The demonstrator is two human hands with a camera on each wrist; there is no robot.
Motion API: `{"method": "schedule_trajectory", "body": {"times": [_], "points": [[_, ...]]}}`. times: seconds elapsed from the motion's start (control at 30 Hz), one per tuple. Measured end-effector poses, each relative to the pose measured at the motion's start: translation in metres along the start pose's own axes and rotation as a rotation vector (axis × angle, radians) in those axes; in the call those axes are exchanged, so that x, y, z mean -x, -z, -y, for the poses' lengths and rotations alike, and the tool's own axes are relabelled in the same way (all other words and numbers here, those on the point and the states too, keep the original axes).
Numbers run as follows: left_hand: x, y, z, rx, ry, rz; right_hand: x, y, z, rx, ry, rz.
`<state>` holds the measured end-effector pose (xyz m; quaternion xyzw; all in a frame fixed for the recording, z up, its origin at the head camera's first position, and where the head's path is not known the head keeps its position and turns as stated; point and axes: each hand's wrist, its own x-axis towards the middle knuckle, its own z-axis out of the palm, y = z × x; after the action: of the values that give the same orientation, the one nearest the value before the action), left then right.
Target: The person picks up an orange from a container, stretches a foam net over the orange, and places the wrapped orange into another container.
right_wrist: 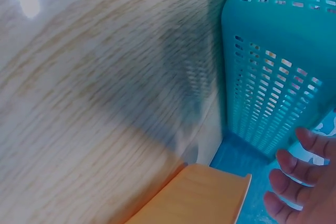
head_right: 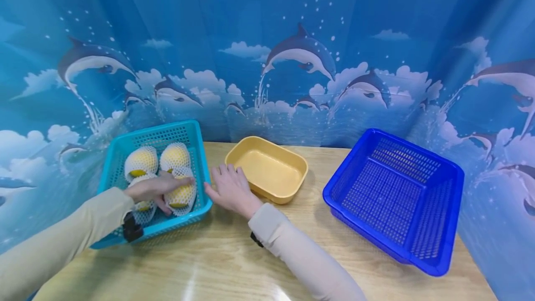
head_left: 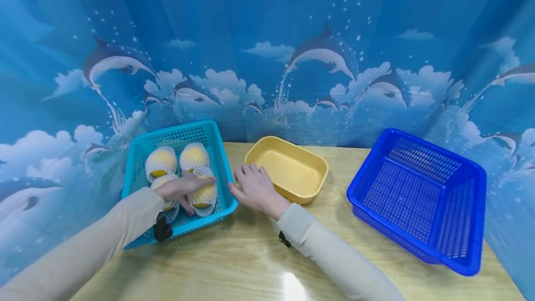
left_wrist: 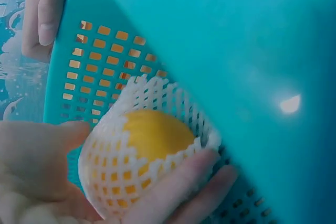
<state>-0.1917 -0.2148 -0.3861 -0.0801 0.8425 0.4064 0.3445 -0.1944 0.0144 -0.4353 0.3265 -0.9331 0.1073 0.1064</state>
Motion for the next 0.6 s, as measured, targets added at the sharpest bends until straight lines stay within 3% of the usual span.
{"method": "schedule_trajectory", "body": {"times": [0.13,0.27,0.43,0.6], "points": [[0.004,0.004,-0.008,-0.018,-0.026,0.041,0.0,0.005,0.0,-0.017,-0.016,0.029],[0.009,0.008,-0.018,-0.096,-0.019,0.051,0.0,0.011,-0.001,-0.028,-0.038,0.053],[0.017,0.016,-0.029,-0.201,-0.022,0.01,-0.002,0.019,-0.001,-0.043,-0.048,0.081],[0.025,0.025,-0.043,-0.3,-0.06,-0.08,-0.002,0.035,-0.002,-0.066,-0.034,0.068]]}}
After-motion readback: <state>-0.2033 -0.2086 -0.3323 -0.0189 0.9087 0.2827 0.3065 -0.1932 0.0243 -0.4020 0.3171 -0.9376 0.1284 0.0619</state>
